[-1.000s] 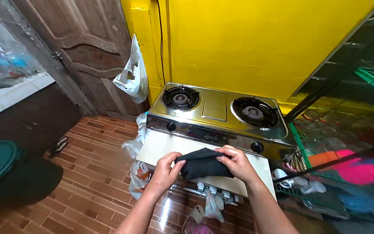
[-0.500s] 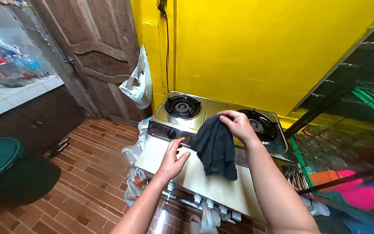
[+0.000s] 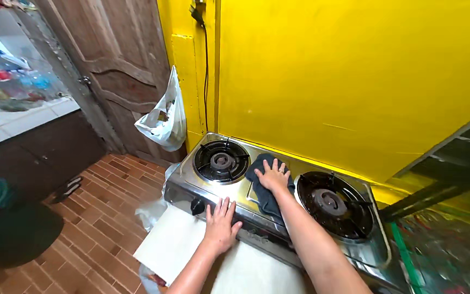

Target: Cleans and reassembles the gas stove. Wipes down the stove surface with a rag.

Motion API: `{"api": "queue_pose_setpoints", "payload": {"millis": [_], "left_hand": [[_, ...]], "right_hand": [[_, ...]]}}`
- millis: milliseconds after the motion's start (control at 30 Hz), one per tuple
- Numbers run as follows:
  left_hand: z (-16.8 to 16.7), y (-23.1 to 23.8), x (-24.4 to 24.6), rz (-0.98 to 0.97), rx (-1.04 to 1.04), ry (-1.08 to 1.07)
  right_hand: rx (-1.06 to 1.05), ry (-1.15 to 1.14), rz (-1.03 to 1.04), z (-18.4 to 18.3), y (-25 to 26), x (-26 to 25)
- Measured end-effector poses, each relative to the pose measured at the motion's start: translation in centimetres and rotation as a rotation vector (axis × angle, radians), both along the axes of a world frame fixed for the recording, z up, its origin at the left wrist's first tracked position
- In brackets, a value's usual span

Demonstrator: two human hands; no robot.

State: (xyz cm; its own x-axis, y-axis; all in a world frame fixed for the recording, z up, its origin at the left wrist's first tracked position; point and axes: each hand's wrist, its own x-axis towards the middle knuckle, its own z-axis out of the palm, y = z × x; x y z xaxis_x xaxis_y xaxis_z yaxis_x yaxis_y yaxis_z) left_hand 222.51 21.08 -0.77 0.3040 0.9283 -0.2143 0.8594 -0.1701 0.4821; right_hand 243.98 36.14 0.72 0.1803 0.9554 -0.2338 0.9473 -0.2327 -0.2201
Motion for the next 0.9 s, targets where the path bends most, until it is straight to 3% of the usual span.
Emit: {"api": "queue_pose_setpoints", "payload": {"millis": [133,300,433,533,633,800,900], "left_hand": [[-1.0,-0.4,0.0,0.020,0.047,-0.013],[-1.3,-0.5,-0.1,0.017,0.050,-0.037],[-1.1,-0.5,-0.7,-0.005,0.030,-0.143],[-0.7,-0.9,-2.2,-0.016,0.065,-0.329],[-0.7,-2.3,-4.3,-0.015,0.107,-0.459],[0.2,-5.6,-9.6,-0.019,0.060,-0.621],[0.6,-7.8,-13.3,-0.005,0.111,-0.654]], "right_hand": [[0.047,0.007,-0.140,-0.5,6.9,3.6],[-0.018,0.015,0.118,0.1,8.9,1.0],[-0.008,-0.020,0.167,-0.5,5.0,-0.6],[-0.038,-0.036,0.182,-0.3,-0.3,-1.6],[-0.043,-0.048,0.330,-0.4,-6.4,-3.3],[0.369,0.270,0.753,-2.8,-12.8,-8.1],[0.288,0.488,0.810,-0.9,-11.3,-12.7]]}}
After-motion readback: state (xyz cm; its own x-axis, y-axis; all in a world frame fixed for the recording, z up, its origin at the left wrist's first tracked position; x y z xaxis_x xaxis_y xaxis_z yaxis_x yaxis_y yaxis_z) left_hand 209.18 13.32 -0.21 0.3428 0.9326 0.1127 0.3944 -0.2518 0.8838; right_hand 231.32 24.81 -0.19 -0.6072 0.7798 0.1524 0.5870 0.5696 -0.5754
